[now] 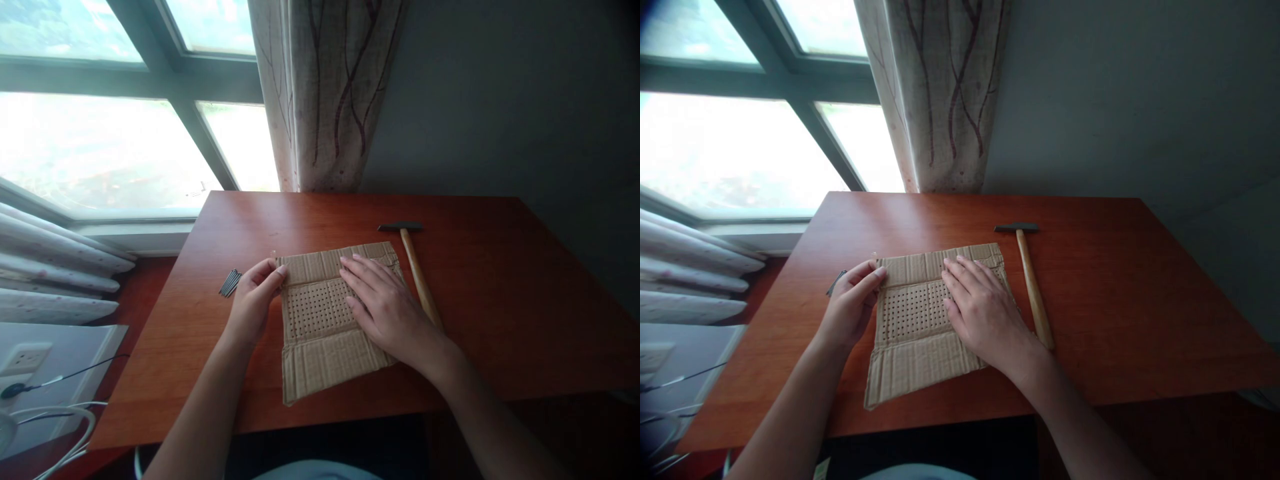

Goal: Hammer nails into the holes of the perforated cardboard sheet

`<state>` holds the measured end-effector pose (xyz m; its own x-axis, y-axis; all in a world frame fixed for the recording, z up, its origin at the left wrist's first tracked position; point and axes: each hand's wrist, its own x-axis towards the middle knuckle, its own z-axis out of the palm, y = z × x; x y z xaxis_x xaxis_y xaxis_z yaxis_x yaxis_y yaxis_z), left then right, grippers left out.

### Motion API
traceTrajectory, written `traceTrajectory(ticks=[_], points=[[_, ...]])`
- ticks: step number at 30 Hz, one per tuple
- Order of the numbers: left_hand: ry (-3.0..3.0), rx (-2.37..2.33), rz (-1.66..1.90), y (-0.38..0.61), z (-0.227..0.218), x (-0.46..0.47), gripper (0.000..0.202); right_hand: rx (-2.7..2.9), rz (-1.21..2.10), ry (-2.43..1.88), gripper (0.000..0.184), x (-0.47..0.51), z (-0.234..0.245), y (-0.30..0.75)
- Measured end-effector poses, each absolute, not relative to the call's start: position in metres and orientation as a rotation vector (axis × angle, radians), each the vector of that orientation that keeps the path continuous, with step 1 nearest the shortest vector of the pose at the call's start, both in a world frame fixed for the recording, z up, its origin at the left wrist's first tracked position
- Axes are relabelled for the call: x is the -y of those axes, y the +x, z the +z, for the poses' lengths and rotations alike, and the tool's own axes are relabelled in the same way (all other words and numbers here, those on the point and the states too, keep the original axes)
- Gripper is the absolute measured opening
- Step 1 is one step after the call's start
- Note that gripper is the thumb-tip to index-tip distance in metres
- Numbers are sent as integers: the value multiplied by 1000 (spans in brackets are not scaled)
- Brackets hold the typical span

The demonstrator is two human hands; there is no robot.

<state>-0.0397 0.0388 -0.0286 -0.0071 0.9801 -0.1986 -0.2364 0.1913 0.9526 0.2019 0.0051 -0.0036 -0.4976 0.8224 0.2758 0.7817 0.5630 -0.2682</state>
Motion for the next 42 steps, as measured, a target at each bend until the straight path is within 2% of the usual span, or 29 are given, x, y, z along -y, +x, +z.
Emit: traceTrajectory(ticks=[3, 14, 17, 20, 22, 24, 26, 29, 37, 42], points=[[916, -1123, 1134, -40, -28, -38, 27, 2419, 171, -1308, 45, -5, -4, 202], [908, -1099, 1053, -41, -27, -38, 34, 2353, 162, -1309, 40, 0, 3, 202], [912, -1090, 1044, -42, -28, -38, 34, 2186, 128, -1353, 37, 0, 5, 211], [936, -1081, 1039, -43, -29, -37, 33, 1916, 125, -1500, 43, -5, 1, 231], [952, -1079, 1028, -43, -28, -37, 32, 1721, 299, -1592, 54, -10, -6, 247], [959, -1069, 1009, -42, -27, -37, 30, 1554, 608, -1613, 60, -15, -14, 260], [955, -1050, 994, -41, -26, -36, 29, 1415, 890, -1582, 57, -18, -19, 267], [948, -1043, 990, -40, -27, -36, 29, 1259, 1132, -1534, 52, -18, -20, 269], [1037, -1029, 925, -41, -32, -35, 32, 990, 1359, -1472, 54, -19, -18, 273], [1046, -1023, 914, -41, -30, -34, 31, 1003, 1302, -1478, 50, -20, -21, 279]])
